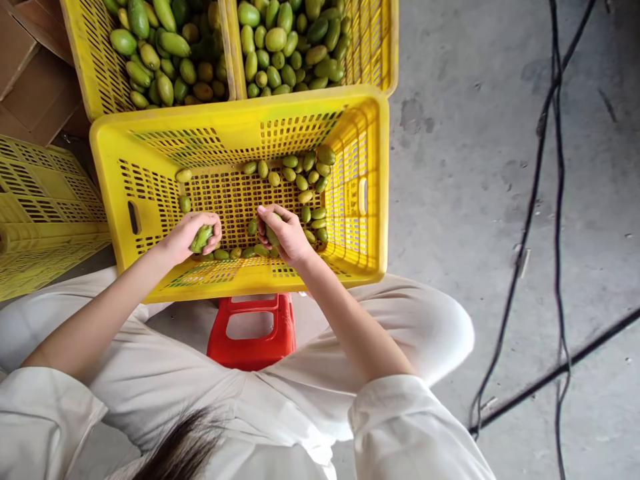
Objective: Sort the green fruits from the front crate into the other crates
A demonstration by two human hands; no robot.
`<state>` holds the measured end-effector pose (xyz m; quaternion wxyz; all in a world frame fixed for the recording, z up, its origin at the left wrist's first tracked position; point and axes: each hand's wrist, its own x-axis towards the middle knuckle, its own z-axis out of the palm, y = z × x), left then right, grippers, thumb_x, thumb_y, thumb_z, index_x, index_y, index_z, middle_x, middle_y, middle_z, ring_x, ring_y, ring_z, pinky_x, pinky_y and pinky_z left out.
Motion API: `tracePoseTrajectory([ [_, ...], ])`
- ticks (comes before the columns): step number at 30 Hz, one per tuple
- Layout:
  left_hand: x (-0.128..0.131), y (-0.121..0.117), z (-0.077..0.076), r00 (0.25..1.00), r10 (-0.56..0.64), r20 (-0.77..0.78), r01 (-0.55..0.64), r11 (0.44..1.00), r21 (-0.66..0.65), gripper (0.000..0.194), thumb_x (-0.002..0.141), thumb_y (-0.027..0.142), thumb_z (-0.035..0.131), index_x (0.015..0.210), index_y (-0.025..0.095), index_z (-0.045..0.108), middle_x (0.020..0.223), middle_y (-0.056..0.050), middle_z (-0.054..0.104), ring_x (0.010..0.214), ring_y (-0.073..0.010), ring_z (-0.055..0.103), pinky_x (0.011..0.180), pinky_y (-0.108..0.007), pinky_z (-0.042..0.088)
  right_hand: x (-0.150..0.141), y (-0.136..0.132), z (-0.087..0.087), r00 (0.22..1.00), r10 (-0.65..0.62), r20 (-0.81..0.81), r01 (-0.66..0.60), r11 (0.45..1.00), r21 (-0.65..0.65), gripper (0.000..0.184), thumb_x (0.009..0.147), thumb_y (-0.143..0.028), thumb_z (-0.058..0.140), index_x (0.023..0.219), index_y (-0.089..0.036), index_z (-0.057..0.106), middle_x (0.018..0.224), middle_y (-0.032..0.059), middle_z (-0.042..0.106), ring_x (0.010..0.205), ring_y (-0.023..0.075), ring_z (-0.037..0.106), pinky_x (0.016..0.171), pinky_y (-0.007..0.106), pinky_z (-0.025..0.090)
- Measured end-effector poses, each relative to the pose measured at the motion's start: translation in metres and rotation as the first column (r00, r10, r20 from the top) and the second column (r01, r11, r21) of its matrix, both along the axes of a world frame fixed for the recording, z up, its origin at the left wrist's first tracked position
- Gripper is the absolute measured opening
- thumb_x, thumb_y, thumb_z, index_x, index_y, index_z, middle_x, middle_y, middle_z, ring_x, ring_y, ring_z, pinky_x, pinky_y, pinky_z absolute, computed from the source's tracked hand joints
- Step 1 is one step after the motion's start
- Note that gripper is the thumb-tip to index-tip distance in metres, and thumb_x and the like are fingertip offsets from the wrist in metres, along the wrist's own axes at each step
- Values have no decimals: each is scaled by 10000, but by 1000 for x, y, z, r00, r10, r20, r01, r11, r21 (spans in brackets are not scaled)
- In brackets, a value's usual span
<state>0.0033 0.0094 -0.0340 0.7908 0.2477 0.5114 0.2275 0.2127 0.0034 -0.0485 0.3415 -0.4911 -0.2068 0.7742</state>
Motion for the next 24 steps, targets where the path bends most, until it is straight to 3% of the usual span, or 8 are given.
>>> tracePoseTrajectory([
  [2, -1, 2, 3, 999, -33, -30, 35, 998, 48, 256, 762, 320, 610, 571, 150, 599, 447, -18, 496, 345, -107, 445, 344, -226, 304, -1, 0, 2, 998, 42, 56, -44, 999, 22, 482, 762, -646, 687, 647, -194, 568, 498, -28, 482, 385, 84, 399, 321, 221, 236],
  [5, -3, 8, 9, 996, 91, -12, -91, 994, 54, 329, 805, 407, 554, 616, 147, 625, 501, -38, 535, 404, -125, 497, 387, -243, 380, 0, 3, 4, 998, 28, 63, -32, 998, 54, 512, 847, -684, 552, 749, -191, 647, 530, -10, 515, 424, 105, 452, 357, 234, 333],
  [9, -5, 14, 13, 965, 262, 28, -261, 965, -24, 218, 814, 318, 558, 830, 133, 672, 729, -72, 653, 648, -170, 642, 579, -279, 532, 5, 10, 2, 998, -42, -52, 43, 999, 26, 263, 884, -458, 574, 979, -224, 649, 813, 14, 664, 732, 141, 645, 614, 248, 535],
  [12, -6, 12, 11, 972, 227, 65, -228, 973, 22, 215, 750, 191, 662, 961, 148, 665, 839, -56, 677, 697, -146, 651, 623, -263, 539, 9, 12, -1, 993, -75, -88, 72, 997, -30, 210, 769, -304, 703, 932, -221, 599, 882, 10, 683, 807, 143, 669, 666, 239, 548],
  [15, -5, 7, 9, 988, 130, 79, -138, 984, 110, 275, 702, 186, 758, 954, 157, 653, 797, -27, 651, 554, -78, 567, 479, -189, 438, 10, 9, -2, 984, -116, -137, 104, 991, -88, 325, 661, -270, 803, 818, -215, 524, 718, -39, 618, 589, 88, 586, 485, 176, 455],
  [19, 0, 4, 7, 995, 99, 33, -103, 986, 129, 236, 694, 243, 761, 849, 187, 593, 625, 34, 551, 389, -29, 392, 347, -154, 228, 7, 3, 1, 997, -15, -77, 8, 996, -94, 393, 641, -366, 837, 787, -214, 505, 542, -80, 502, 383, 43, 357, 328, 153, 155],
  [24, 0, 6, 5, 985, 174, -2, -174, 983, 53, 206, 766, 320, 706, 836, 197, 556, 598, 47, 519, 340, -16, 314, 326, -156, 160, 5, 4, 1, 999, 20, -25, -23, 994, -105, 434, 753, -602, 699, 749, -207, 519, 525, -60, 474, 367, 49, 324, 312, 184, 166],
])
